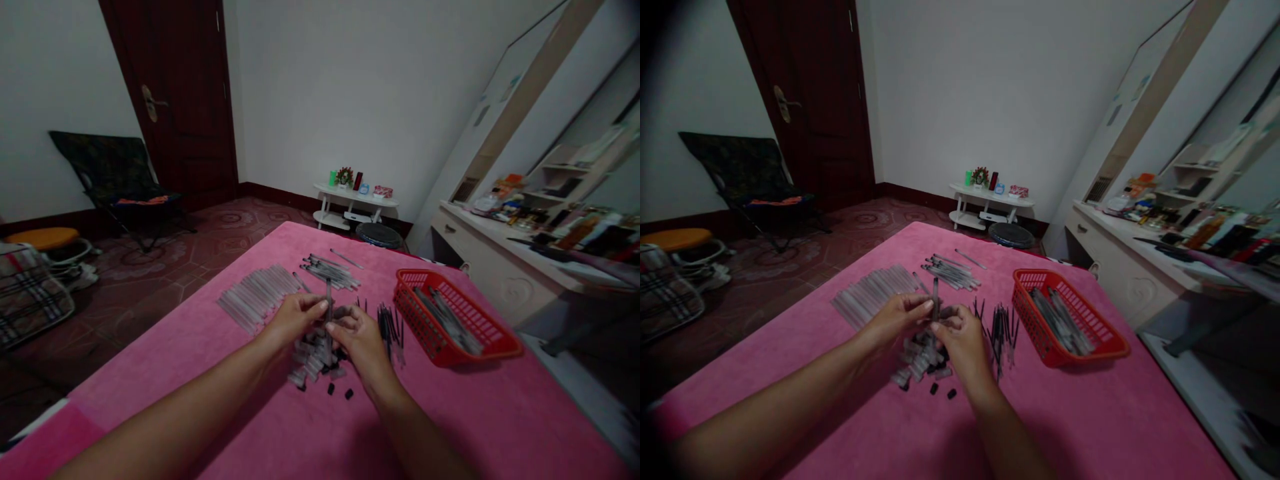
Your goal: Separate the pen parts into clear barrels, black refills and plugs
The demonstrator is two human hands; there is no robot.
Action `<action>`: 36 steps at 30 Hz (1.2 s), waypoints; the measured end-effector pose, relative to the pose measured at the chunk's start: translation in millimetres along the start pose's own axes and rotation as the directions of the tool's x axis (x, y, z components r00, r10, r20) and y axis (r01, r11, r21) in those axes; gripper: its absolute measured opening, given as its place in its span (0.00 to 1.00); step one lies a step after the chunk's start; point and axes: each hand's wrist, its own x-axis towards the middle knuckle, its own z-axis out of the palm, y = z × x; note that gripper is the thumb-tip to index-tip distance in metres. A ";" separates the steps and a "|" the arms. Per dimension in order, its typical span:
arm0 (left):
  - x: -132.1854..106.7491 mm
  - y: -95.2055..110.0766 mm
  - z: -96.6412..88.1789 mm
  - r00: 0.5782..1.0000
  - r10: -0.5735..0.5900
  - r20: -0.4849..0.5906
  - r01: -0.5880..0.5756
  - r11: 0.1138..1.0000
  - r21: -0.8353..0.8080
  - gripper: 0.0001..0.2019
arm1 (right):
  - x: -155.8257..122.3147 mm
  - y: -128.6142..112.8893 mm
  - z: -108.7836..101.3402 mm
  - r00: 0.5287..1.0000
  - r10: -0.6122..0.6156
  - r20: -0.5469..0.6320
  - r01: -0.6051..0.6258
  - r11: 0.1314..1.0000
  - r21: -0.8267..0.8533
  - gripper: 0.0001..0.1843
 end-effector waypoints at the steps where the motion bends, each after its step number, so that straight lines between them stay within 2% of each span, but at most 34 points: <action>1: 0.8 -2.4 1.7 0.999 0.021 -0.035 -0.021 1.000 -0.007 0.17 | 0.1 0.4 -1.3 1.000 0.011 0.010 -0.011 1.000 -0.014 0.14; 3: 1.5 -6.0 2.9 0.992 0.090 -0.088 -0.090 0.996 0.008 0.15 | 0.6 -0.7 -4.4 0.999 0.024 0.032 -0.022 0.998 -0.059 0.13; 5: 0.9 -7.2 1.8 0.976 0.187 -0.114 -0.177 0.980 0.092 0.13 | 1.6 -4.4 -8.1 1.000 0.011 0.022 -0.008 0.993 -0.116 0.13; 9: -4.9 -2.4 -1.8 0.940 0.330 -0.091 -0.263 0.867 0.424 0.09 | 3.7 -16.1 -15.6 0.999 -0.047 -0.021 0.042 0.982 -0.186 0.18; 12: -11.3 5.0 -2.2 0.912 0.410 -0.024 -0.308 0.720 0.621 0.10 | 3.6 -22.9 -19.3 0.997 -0.080 -0.007 0.078 0.980 -0.184 0.20; 15: -16.5 11.7 -3.0 0.869 0.483 0.109 -0.371 0.489 0.790 0.11 | 2.7 -25.2 -21.5 0.994 -0.108 -0.007 0.104 0.968 -0.227 0.21; 18: -19.2 15.4 -6.5 0.841 0.495 0.220 -0.400 0.291 0.869 0.14 | 2.2 -23.9 -23.2 0.988 -0.157 -0.003 0.149 0.941 -0.303 0.21; 20: -19.3 16.0 -10.0 0.840 0.475 0.263 -0.402 0.219 0.889 0.16 | 2.3 -22.7 -24.2 0.979 -0.202 0.005 0.190 0.909 -0.371 0.19; 22: -18.3 15.7 -13.7 0.850 0.442 0.286 -0.406 0.204 0.891 0.15 | 2.8 -22.2 -25.1 0.964 -0.266 0.015 0.244 0.858 -0.451 0.15; 25: -15.9 14.1 -18.3 0.874 0.390 0.290 -0.400 0.237 0.885 0.15 | 3.8 -22.1 -26.4 0.945 -0.325 0.037 0.298 0.809 -0.507 0.04; 30: -14.2 10.8 -20.7 0.886 0.350 0.303 -0.388 0.205 0.899 0.15 | 3.6 -20.4 -27.7 0.985 -0.148 0.087 0.171 0.872 -0.458 0.11; 32: -14.0 9.8 -20.7 0.887 0.341 0.311 -0.390 0.192 0.901 0.13 | 3.0 -19.9 -27.4 0.983 -0.162 0.086 0.184 0.859 -0.478 0.14; 35: -13.8 9.5 -21.5 0.892 0.332 0.307 -0.383 0.192 0.904 0.13 | 2.9 -19.1 -26.5 0.973 -0.222 0.063 0.225 0.849 -0.479 0.03; 36: -13.7 9.8 -21.8 0.893 0.331 0.305 -0.381 0.194 0.904 0.13 | 3.1 -18.5 -26.3 0.974 -0.219 0.056 0.220 0.858 -0.465 0.04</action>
